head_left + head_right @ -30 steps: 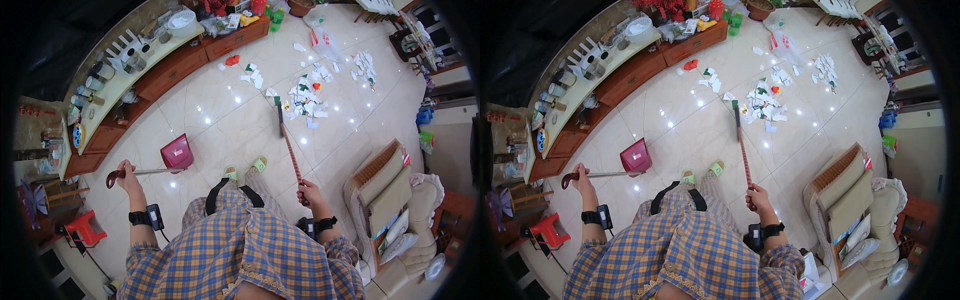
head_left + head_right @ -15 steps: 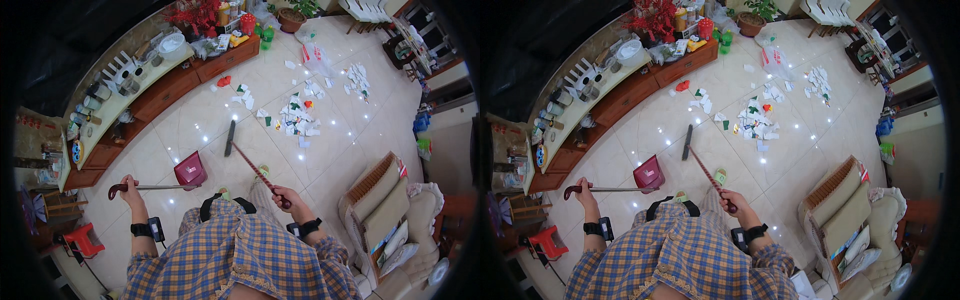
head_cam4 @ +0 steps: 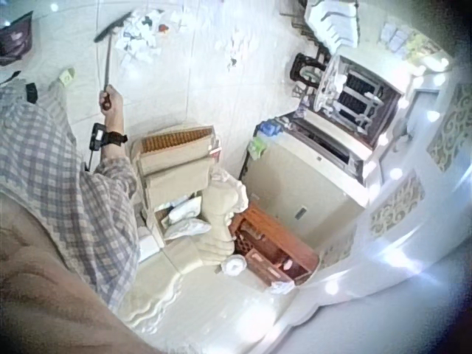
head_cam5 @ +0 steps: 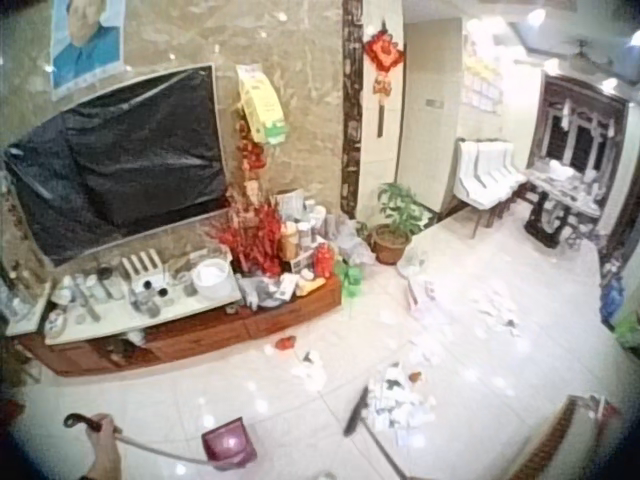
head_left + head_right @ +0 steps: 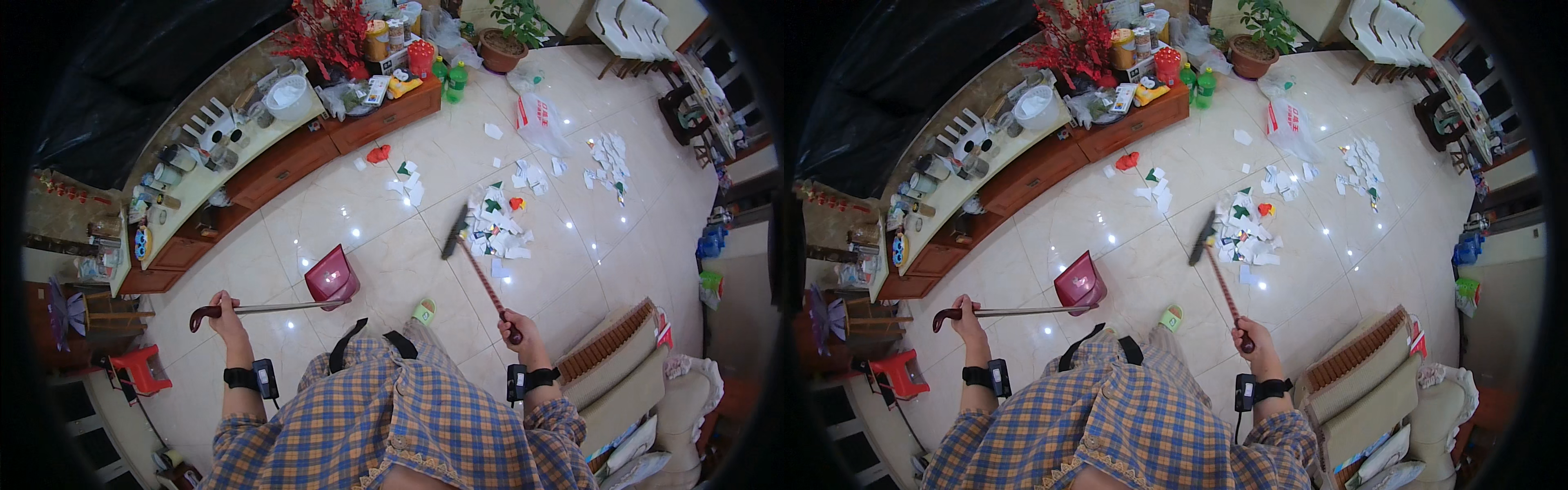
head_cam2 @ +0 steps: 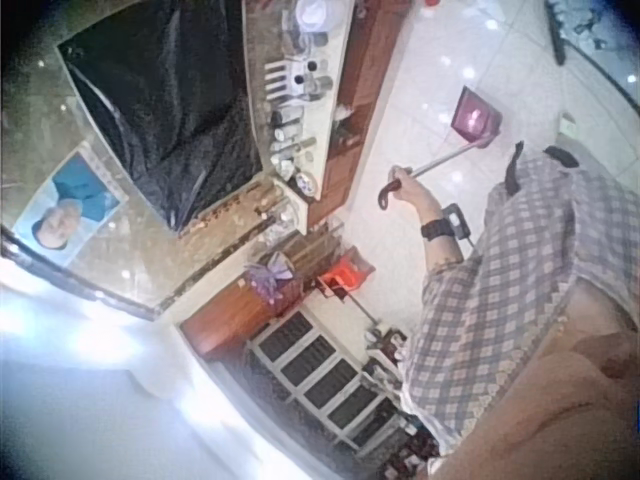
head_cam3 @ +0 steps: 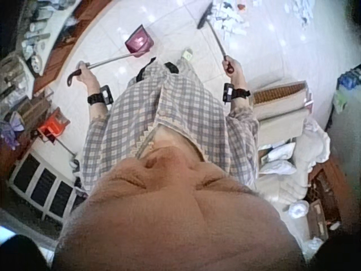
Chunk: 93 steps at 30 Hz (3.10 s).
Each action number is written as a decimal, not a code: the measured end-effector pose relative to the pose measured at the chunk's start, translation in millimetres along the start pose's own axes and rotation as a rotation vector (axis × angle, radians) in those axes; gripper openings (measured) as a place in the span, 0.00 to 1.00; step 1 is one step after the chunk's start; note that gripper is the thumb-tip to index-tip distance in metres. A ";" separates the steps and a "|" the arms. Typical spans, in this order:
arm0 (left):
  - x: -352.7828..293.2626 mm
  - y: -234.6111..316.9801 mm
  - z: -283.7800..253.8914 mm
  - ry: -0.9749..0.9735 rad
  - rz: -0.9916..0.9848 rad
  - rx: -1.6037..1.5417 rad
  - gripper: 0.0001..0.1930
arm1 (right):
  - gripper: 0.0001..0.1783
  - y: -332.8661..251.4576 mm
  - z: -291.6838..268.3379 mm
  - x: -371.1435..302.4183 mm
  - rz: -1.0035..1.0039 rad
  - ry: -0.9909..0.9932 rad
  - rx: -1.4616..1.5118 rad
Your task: The person sweeps paper debris off a tiled floor using a long-handled broom and dustpan, collecting scraps from multiple areas of the living room into a pile and into the dustpan over time.
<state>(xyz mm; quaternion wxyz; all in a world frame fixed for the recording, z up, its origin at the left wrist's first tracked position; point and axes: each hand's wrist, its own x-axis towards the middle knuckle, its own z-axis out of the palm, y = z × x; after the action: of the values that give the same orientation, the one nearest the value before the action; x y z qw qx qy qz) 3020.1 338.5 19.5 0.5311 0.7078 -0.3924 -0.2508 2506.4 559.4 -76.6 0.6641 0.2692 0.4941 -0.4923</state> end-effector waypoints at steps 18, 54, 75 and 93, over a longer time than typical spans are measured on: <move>76.3 2.5 76.7 0.014 -0.027 -0.050 0.07 | 0.10 -30.7 184.6 69.8 0.134 -0.271 -0.233; 233.3 -15.5 246.4 -0.400 -0.017 0.015 0.06 | 0.06 -71.1 235.0 46.3 -0.235 0.239 -0.055; 158.6 96.0 413.2 -0.647 0.029 0.026 0.05 | 0.07 -256.5 248.5 156.6 -0.063 -0.243 0.314; 138.4 144.9 640.5 -1.070 0.110 0.081 0.08 | 0.11 -298.3 203.0 84.8 -0.302 0.121 0.435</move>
<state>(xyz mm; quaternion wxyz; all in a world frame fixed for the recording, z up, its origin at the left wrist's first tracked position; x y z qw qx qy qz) 2562.1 -149.3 -33.1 0.2415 0.4796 -0.6540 -0.5329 2313.7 244.7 -41.9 0.4791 0.3577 0.4499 -0.6634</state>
